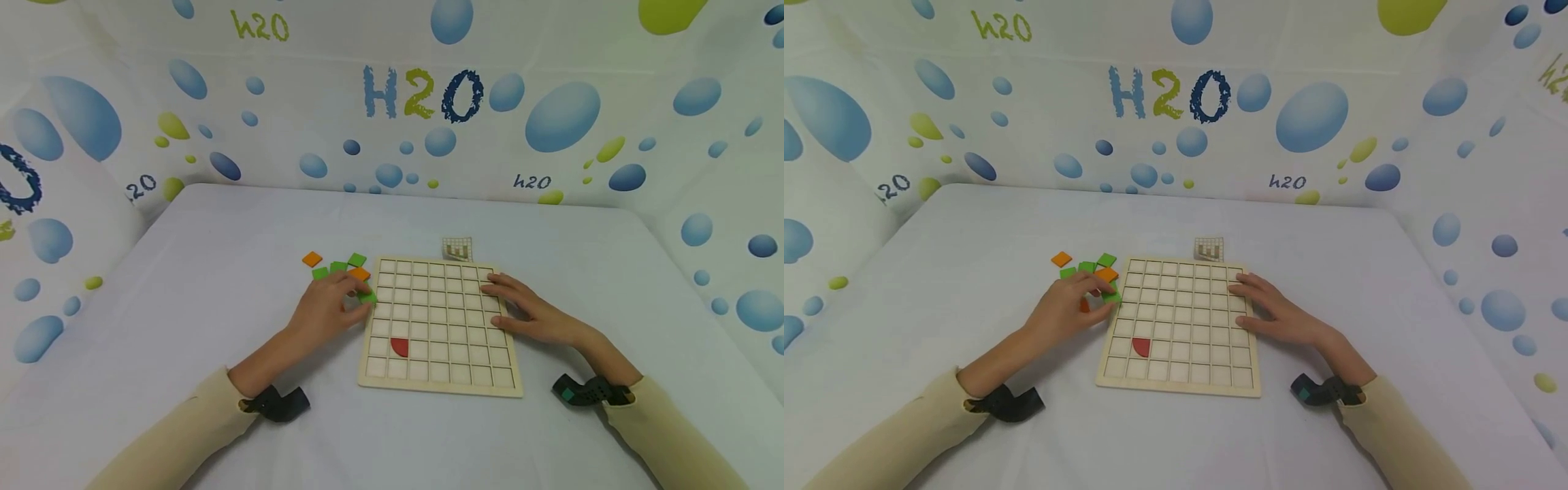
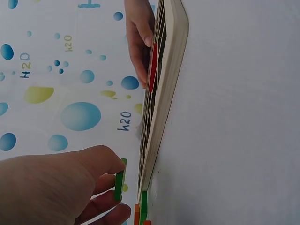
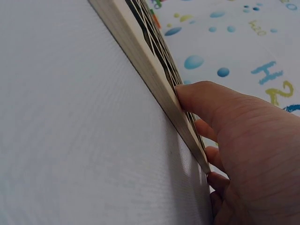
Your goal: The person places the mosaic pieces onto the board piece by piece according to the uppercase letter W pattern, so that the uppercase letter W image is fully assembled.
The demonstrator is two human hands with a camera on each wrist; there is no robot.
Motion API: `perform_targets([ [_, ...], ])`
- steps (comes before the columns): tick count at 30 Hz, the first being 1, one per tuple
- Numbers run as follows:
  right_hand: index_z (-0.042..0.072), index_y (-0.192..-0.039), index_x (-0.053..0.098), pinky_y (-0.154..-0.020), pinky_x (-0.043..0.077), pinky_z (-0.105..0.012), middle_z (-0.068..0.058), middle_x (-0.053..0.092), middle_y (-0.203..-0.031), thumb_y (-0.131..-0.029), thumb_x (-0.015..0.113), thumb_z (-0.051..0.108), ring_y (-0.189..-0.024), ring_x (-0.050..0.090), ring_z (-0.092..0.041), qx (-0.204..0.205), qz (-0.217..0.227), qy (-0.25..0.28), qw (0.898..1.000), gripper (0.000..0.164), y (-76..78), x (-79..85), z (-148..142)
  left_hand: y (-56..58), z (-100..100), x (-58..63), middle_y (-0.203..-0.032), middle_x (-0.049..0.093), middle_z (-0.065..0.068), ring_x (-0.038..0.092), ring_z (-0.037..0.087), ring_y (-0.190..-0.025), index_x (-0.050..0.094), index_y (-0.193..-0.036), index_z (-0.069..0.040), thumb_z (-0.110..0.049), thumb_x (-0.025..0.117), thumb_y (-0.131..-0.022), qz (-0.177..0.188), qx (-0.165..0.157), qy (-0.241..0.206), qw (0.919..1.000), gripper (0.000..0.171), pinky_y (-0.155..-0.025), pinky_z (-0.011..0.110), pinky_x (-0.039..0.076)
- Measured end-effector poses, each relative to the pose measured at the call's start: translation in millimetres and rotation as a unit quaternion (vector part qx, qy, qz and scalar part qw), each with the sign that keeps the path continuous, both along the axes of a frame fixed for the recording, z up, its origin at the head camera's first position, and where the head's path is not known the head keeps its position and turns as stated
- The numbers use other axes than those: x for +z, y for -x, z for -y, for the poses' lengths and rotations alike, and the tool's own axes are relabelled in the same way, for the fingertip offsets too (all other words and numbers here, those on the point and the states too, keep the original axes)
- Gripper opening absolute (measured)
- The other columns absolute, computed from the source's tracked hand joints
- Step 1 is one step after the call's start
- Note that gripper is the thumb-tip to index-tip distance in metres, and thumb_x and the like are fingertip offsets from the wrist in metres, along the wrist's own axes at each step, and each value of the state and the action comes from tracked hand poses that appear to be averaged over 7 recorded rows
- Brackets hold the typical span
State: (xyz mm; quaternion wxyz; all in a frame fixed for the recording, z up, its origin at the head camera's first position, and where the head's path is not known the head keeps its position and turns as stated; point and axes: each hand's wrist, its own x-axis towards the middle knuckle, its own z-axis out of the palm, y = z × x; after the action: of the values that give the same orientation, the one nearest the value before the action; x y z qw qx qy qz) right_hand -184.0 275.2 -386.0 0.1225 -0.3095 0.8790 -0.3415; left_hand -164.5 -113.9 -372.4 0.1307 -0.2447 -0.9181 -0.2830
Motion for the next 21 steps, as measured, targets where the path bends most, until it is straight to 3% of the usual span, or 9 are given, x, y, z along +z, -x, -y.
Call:
perform_targets([
  [7,0.010,-0.149,0.038,-0.110,0.012,-0.068,-0.017,0.018,-0.159,-0.094,0.065,0.020,-0.147,0.005,-0.042,-0.001,-0.001,0.000,1.000,0.062,0.2,-2.7,-0.5,-4.1,-5.0,-1.8,-0.092,0.068,0.003,0.062,0.018,-0.080,0.073,-0.094,-0.007,-0.016,0.077,-0.081,-0.017,-0.027,0.001,0.9995,0.016,-0.070,0.033,0.049],
  [16,0.011,-0.150,0.037,-0.110,0.012,-0.068,-0.016,0.017,-0.159,-0.095,0.063,0.021,-0.147,0.004,-0.041,-0.004,0.001,-0.007,1.000,0.061,0.4,-1.9,0.0,-9.3,-9.8,-0.4,-0.097,0.066,0.003,0.062,0.015,-0.085,0.072,-0.098,-0.007,-0.011,0.074,-0.084,0.038,-0.076,-0.015,0.9962,0.014,-0.076,0.030,0.052],
  [21,0.009,-0.149,0.038,-0.109,0.011,-0.070,-0.019,0.018,-0.158,-0.096,0.063,0.019,-0.146,0.004,-0.044,0.005,-0.005,-0.001,1.000,0.060,1.1,-2.1,0.3,-9.1,-11.5,-0.7,-0.096,0.066,0.003,0.062,0.013,-0.083,0.071,-0.097,-0.005,-0.010,0.074,-0.084,0.035,-0.104,-0.013,0.9939,0.014,-0.077,0.030,0.052],
])
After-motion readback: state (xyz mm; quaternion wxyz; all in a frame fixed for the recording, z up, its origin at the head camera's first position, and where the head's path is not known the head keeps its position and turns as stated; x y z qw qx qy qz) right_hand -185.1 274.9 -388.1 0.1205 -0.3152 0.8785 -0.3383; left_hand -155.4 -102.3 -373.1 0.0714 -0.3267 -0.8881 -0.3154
